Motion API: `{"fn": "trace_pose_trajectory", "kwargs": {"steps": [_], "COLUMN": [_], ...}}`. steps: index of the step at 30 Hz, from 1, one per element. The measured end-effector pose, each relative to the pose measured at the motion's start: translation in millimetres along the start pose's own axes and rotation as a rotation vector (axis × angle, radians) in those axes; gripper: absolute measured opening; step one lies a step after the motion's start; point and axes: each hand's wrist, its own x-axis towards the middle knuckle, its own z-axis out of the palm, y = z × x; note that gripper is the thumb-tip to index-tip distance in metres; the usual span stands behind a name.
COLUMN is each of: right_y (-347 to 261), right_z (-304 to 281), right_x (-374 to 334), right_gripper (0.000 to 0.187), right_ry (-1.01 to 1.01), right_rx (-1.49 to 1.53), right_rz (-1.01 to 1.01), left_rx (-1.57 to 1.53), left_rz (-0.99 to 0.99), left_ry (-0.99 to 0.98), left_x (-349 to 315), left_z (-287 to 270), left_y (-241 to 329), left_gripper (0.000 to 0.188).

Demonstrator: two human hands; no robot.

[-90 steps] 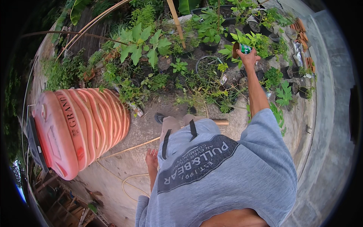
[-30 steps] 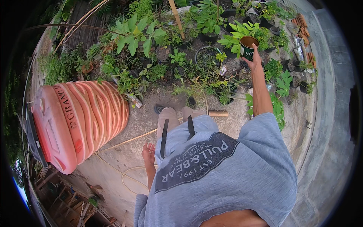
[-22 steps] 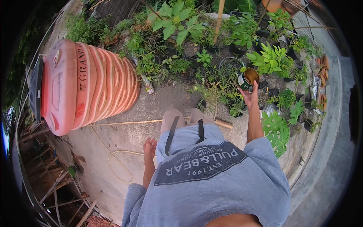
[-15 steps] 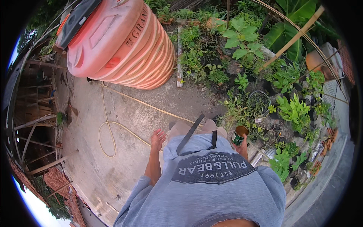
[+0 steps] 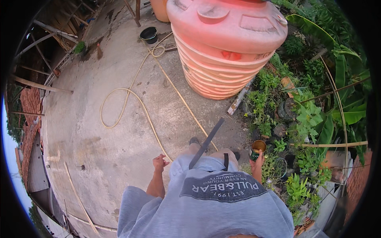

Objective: The person scoops granular material from a small can and sprinkles it onto the soil of several potted plants in an outdoor area. They move between different plants, repeating the scooping and sprinkling action multiple times.

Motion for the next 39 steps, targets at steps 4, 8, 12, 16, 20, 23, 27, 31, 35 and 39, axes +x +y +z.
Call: {"fn": "trace_pose_trajectory", "kwargs": {"steps": [4,8,12,16,20,23,27,31,35,39], "right_y": [-17,-19,-8,17,50,55,31,-77,-102,-91], "right_z": [102,204,287,369,482,608,814,954,1054,1141], "right_x": [1,-14,-26,-20,1,-4,-80,-272,-282,-231], "right_gripper": [0.106,0.104,0.101,0.101,0.103,0.105,0.102,0.095,0.095,0.095], "right_ry": [-0.066,-0.012,0.012,-0.020,-0.103,-0.320,-0.421,-0.979,-1.257,-1.092], "right_rx": [-0.127,-0.283,-0.468,-0.618,-0.621,-0.682,-1.037,-0.858,-0.686,-0.663], "right_rz": [-0.069,-0.082,-0.086,-0.042,0.029,0.054,-0.322,-0.325,-0.154,0.023], "left_rx": [-0.083,-0.341,-0.392,-0.238,0.214,0.390,0.648,-0.410,-0.467,-0.293], "left_rz": [0.030,-0.034,-0.137,-0.140,-0.019,0.076,0.368,0.008,0.028,-0.010], "left_ry": [0.070,0.102,0.172,0.212,0.259,0.281,0.307,0.242,0.149,0.064], "left_x": [8,26,46,72,104,125,200,260,334,428], "left_z": [-54,-80,-84,-102,-126,-145,-177,-165,-154,-147], "left_y": [54,61,44,14,35,84,184,363,511,595], "left_gripper": [0.045,0.046,0.035,0.032,0.031,0.033,0.037,0.054,0.063,0.046]}}
